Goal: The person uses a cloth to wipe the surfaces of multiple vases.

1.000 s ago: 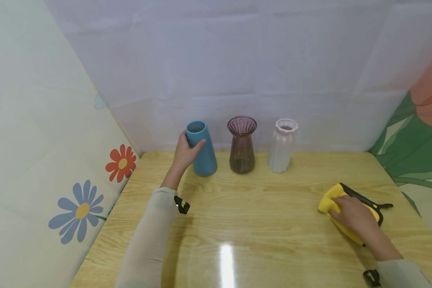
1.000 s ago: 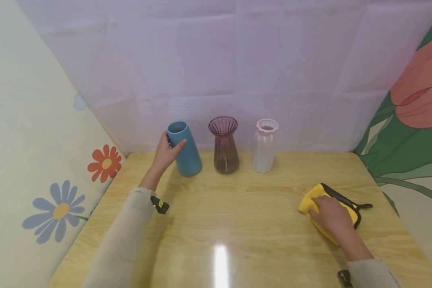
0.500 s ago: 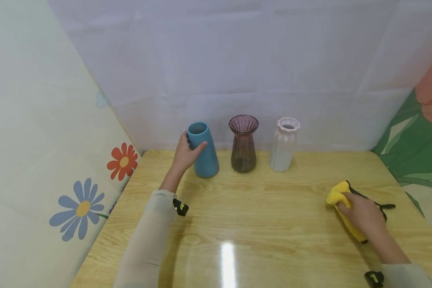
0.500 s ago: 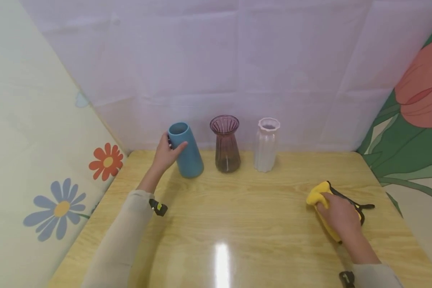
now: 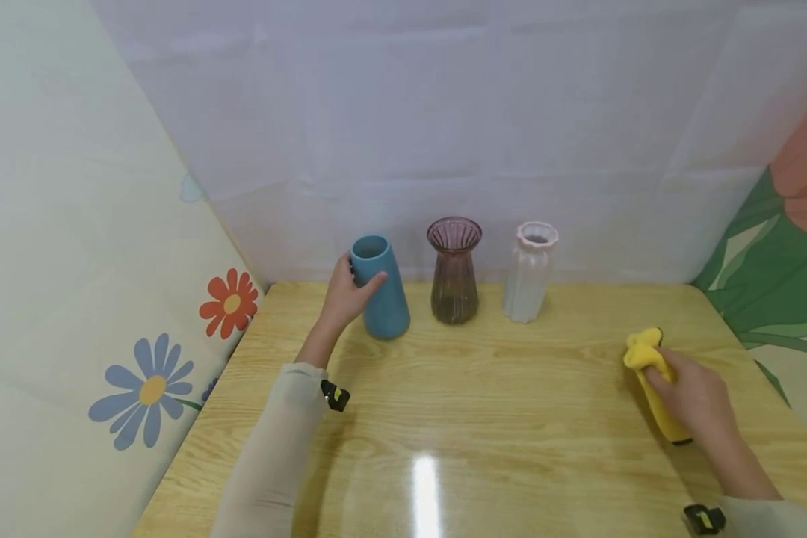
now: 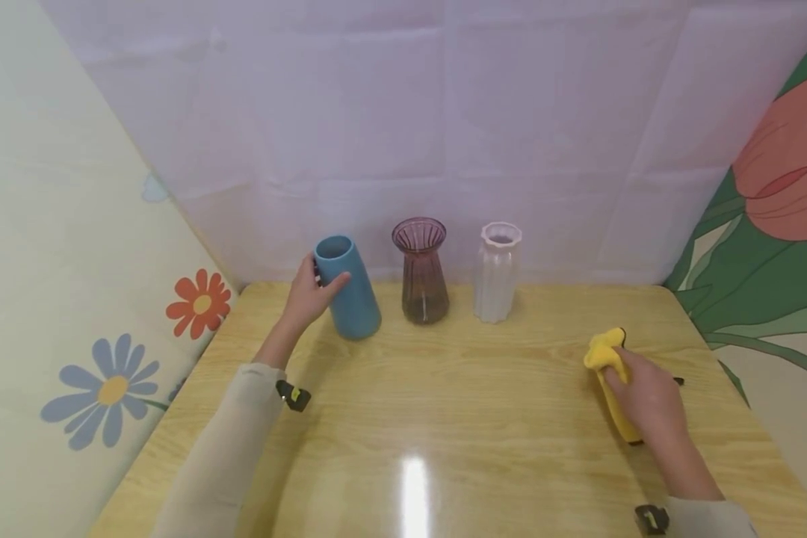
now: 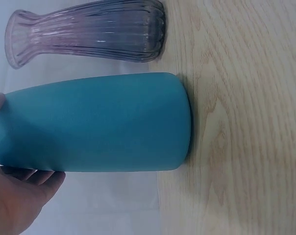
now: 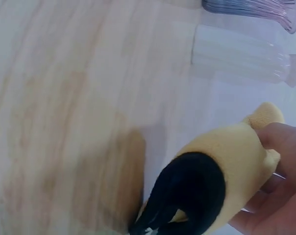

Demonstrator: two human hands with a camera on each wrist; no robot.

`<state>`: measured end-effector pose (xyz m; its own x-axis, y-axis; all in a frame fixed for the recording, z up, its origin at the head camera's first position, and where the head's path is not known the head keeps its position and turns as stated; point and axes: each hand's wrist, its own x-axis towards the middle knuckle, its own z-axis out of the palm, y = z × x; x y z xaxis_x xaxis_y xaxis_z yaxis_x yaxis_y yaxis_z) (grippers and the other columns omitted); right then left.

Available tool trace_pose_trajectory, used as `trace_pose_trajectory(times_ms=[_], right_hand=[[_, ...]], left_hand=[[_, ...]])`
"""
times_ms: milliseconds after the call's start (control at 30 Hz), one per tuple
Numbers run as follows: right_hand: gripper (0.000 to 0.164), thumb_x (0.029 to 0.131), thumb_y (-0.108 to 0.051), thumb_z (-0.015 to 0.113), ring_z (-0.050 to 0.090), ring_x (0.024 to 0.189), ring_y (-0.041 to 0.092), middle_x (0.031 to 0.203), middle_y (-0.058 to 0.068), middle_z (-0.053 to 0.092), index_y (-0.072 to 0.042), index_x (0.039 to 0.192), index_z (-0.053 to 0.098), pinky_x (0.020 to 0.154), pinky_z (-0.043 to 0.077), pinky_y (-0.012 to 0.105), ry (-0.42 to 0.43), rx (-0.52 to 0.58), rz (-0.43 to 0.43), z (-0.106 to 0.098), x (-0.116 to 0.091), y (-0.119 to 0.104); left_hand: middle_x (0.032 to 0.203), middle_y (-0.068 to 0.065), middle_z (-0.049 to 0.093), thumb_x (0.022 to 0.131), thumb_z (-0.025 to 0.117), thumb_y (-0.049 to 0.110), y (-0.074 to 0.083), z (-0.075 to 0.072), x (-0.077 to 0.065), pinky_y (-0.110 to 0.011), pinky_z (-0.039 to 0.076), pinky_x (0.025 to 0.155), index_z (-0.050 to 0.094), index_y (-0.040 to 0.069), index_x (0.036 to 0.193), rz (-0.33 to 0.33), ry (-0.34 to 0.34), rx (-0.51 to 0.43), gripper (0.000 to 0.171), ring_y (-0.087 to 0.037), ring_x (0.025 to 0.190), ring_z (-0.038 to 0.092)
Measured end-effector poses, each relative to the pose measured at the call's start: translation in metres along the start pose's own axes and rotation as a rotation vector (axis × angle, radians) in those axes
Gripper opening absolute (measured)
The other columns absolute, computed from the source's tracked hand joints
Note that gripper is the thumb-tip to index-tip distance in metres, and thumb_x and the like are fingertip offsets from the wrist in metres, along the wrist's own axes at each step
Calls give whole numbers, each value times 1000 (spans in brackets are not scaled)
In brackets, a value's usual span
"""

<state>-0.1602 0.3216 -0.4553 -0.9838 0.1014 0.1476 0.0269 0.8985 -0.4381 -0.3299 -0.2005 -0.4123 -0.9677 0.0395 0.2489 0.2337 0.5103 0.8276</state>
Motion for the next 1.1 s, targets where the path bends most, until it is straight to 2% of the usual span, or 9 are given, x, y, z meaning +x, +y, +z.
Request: trace_pose_trajectory(times_ms=[267, 533, 733, 1100], right_hand=[[43, 100, -17, 63, 59, 91, 56, 118, 42, 59, 12, 131, 56, 70, 47, 61, 89, 35, -50, -2, 1, -5], [38, 98, -16, 65, 61, 76, 43, 105, 37, 65, 8, 127, 61, 62, 45, 55, 174, 54, -73, -3, 4, -13], [39, 98, -17, 65, 61, 77, 45, 106, 36, 66, 8, 128, 61, 63, 45, 55, 196, 72, -74, -4, 4, -21], [37, 95, -13, 67, 62, 76, 42, 103, 34, 68, 6, 126, 65, 61, 44, 44, 288, 125, -86, -8, 3, -42]], left_hand=[[151, -25, 41, 92, 70, 51, -2, 1, -3, -61, 42, 108, 26, -1, 155, 13, -1, 4, 93, -42, 139, 43], [149, -25, 42, 92, 70, 50, -2, -1, -6, -59, 43, 108, 27, -2, 154, 24, -8, 15, 92, -42, 138, 44], [149, -25, 42, 92, 71, 51, -1, -3, -9, -59, 43, 108, 28, -2, 154, 24, -17, 20, 92, -41, 137, 44], [149, -24, 43, 92, 71, 50, 2, -1, -19, -59, 43, 108, 28, -2, 154, 37, -24, 6, 92, -41, 137, 45]])
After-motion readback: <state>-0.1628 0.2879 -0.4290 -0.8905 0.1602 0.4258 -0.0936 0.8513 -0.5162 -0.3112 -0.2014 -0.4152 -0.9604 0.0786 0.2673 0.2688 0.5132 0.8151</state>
